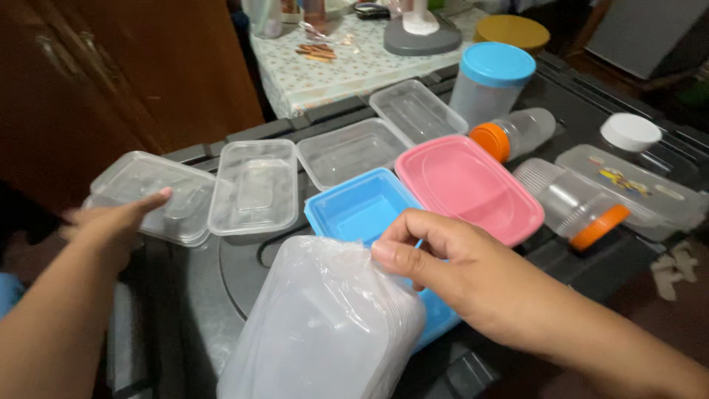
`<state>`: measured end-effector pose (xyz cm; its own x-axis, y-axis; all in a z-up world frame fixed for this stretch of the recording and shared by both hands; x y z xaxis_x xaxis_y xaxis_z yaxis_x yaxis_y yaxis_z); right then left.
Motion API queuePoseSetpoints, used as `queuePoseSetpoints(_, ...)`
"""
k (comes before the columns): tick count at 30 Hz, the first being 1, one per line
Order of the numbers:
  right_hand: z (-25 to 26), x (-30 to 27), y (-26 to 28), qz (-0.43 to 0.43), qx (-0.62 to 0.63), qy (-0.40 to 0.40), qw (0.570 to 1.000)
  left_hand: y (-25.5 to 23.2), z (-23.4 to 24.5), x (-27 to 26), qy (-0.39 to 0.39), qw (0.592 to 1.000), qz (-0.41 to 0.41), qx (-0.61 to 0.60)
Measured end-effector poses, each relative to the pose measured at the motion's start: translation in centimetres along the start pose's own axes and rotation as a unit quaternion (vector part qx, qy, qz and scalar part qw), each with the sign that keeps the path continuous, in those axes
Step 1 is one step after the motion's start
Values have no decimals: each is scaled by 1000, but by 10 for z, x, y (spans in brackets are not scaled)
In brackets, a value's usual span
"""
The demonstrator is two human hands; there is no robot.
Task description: The person opens a plastic-wrapped stack of containers, removes several clear containers, and places them on a table. They then open and close various plastic containers and jars, arranging them on the table.
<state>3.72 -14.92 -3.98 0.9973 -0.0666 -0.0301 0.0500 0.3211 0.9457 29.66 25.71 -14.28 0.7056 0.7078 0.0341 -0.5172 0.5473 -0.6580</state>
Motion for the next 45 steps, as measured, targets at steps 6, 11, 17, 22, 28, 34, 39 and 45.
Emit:
queuePoseSetpoints(6,-1,-10,-3,52,-67,-57,995,0,3,16,30,917,-50,-396)
queuePoseSetpoints(11,-6,-8,-1,-6,-31,-76,997,-66,52,-44,-42,871,-346,-347)
queuePoseSetpoints(17,-7,-3,1,-61,-47,-90,993,-108,38,-161,5,720,-674,-166)
queuePoseSetpoints(22,-5,-6,-2,-111,-54,-107,987,-88,17,-172,153,742,-632,-163)
queuePoseSetpoints(28,-3,-9,-4,-129,-44,-120,983,-87,18,-166,141,770,-587,-205)
queuePoseSetpoints(34,-2,-9,-2,-103,-22,-121,987,-95,23,-161,100,833,-499,-216)
queuePoseSetpoints(39,0,-15,-2,-125,-37,-131,983,-92,26,-163,111,860,-465,-181)
queuePoseSetpoints(45,0,-22,3,-105,-29,-134,985,-81,24,-153,71,900,-405,-144)
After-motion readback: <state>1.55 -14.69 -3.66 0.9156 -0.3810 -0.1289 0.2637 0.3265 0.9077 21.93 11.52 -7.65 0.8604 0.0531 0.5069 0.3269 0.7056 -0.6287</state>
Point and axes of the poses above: each hand's wrist, its own x-axis towards the middle knuckle, its own z-axis out of the back of the hand, y = z × x, the point moved 5 cm from there along x, towards the middle knuckle, and after that the axes turned 13 degrees about -y, right-handed, at the moved point
